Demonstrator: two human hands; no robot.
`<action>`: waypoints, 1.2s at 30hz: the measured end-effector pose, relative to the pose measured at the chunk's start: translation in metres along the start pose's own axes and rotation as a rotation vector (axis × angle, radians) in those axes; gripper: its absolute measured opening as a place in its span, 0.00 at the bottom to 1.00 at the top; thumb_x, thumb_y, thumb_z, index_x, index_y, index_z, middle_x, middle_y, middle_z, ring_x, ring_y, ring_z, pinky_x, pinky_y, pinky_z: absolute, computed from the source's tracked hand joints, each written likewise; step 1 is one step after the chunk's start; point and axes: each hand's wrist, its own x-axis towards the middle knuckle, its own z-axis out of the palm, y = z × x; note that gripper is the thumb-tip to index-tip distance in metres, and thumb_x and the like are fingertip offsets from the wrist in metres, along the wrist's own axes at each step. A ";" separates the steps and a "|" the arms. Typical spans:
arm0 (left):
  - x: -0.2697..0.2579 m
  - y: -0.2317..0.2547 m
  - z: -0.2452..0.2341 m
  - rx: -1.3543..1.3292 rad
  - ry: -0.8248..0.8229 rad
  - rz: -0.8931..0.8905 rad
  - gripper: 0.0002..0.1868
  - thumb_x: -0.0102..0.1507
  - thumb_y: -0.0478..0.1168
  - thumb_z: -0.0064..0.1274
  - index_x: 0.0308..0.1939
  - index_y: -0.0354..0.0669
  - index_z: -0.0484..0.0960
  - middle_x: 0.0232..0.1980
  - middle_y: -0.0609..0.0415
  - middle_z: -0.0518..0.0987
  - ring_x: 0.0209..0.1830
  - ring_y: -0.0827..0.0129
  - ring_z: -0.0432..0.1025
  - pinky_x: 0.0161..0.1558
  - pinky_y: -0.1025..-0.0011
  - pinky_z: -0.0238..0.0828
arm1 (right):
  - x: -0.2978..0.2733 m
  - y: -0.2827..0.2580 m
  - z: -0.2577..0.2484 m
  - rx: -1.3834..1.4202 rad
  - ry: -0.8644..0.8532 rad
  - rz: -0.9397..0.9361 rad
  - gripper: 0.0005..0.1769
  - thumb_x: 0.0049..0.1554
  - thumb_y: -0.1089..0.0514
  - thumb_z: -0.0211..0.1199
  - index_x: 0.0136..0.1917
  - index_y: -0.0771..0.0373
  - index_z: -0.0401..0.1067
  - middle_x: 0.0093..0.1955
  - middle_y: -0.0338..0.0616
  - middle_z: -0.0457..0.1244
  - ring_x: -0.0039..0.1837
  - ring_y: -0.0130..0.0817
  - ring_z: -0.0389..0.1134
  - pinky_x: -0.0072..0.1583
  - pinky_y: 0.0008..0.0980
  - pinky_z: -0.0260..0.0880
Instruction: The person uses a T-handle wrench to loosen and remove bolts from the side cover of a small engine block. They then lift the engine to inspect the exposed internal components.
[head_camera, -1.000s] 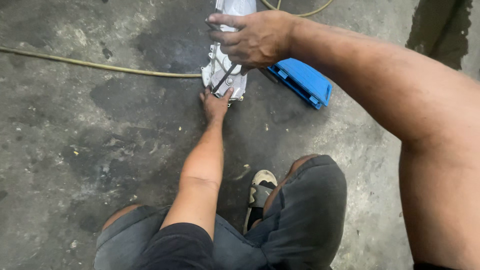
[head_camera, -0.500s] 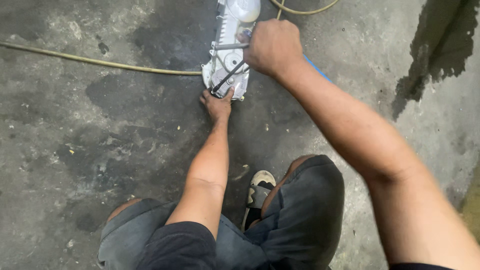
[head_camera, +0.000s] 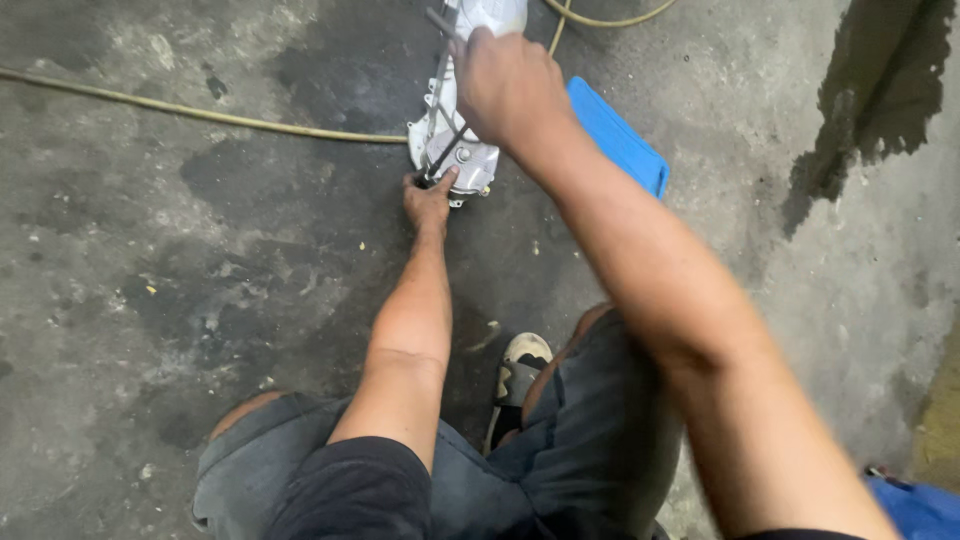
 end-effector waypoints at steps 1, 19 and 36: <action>0.002 0.004 -0.001 0.018 0.001 0.008 0.39 0.46 0.47 0.78 0.54 0.33 0.76 0.50 0.43 0.83 0.47 0.61 0.77 0.51 0.66 0.74 | 0.004 -0.006 0.002 0.040 -0.042 0.002 0.19 0.69 0.46 0.52 0.50 0.64 0.70 0.39 0.61 0.69 0.42 0.62 0.71 0.44 0.58 0.71; -0.023 0.021 0.015 0.411 0.008 -0.075 0.71 0.38 0.59 0.79 0.77 0.47 0.53 0.76 0.27 0.53 0.77 0.36 0.52 0.73 0.49 0.55 | 0.057 0.025 -0.051 -0.698 -0.168 -1.467 0.19 0.55 0.40 0.53 0.52 0.48 0.75 0.61 0.36 0.66 0.77 0.39 0.57 0.80 0.56 0.45; -0.021 0.024 0.013 0.450 0.013 -0.016 0.73 0.40 0.57 0.84 0.76 0.41 0.49 0.74 0.21 0.47 0.75 0.31 0.46 0.70 0.50 0.54 | 0.024 0.039 -0.005 -0.132 -0.173 -0.430 0.27 0.53 0.42 0.66 0.52 0.68 0.74 0.32 0.52 0.68 0.34 0.55 0.71 0.35 0.51 0.68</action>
